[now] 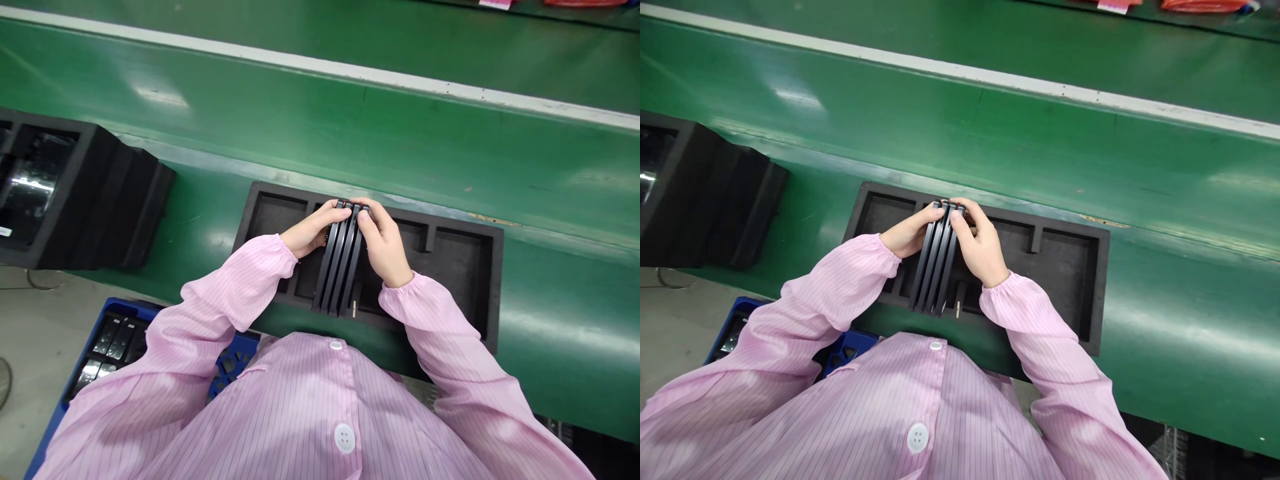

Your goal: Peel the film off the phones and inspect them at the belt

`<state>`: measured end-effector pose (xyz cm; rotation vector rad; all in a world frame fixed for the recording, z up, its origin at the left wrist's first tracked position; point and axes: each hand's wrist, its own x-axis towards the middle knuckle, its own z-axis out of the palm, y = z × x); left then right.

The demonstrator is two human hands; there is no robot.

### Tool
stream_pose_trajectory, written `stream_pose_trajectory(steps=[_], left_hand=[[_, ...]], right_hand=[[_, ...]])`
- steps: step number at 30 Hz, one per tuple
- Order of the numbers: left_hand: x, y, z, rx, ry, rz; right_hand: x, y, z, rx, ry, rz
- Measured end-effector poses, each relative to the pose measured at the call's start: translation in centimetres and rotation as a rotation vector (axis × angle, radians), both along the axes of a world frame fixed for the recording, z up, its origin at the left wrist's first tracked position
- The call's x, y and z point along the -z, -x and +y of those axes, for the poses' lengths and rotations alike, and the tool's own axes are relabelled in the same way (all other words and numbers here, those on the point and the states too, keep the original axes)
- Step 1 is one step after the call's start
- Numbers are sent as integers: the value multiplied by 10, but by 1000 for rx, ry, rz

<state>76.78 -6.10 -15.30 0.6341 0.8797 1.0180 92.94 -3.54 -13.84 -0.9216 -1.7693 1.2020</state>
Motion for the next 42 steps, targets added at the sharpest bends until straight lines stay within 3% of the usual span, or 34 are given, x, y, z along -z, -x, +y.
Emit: stream_pose_trajectory(steps=[7, 15, 18, 23, 25, 28, 31, 33, 37, 42], left_hand=[[-12, 2, -5, 15, -101, -5], [-32, -1, -35, 97, -332, 111], [-40, -7, -43, 60, -519, 180], [-39, -15, -53, -158, -1195, 366], [-33, -16, -59, -179, -1303, 469], [-23, -15, -67, -188, -1311, 502], [-15, -11, -70, -140, -1334, 503], [-13, -11, -70, -121, -1257, 525], [-17, -19, -70, -238, -1079, 474], [-18, -31, -71, -330, -1074, 382]], right_hand=[[-14, -12, -13, -222, 224, 22], [-15, -15, -67, -187, 501, 128], [-23, -15, -72, -187, 367, 111], [-27, -23, -65, -242, -109, 30], [-20, -25, -64, -264, -234, 35], [-12, -26, -67, -313, -324, 48], [-14, -25, -69, -334, -311, 46], [-19, -24, -68, -298, -280, 26], [-31, -25, -60, -258, -289, -1], [-33, -28, -54, -313, -303, -16]])
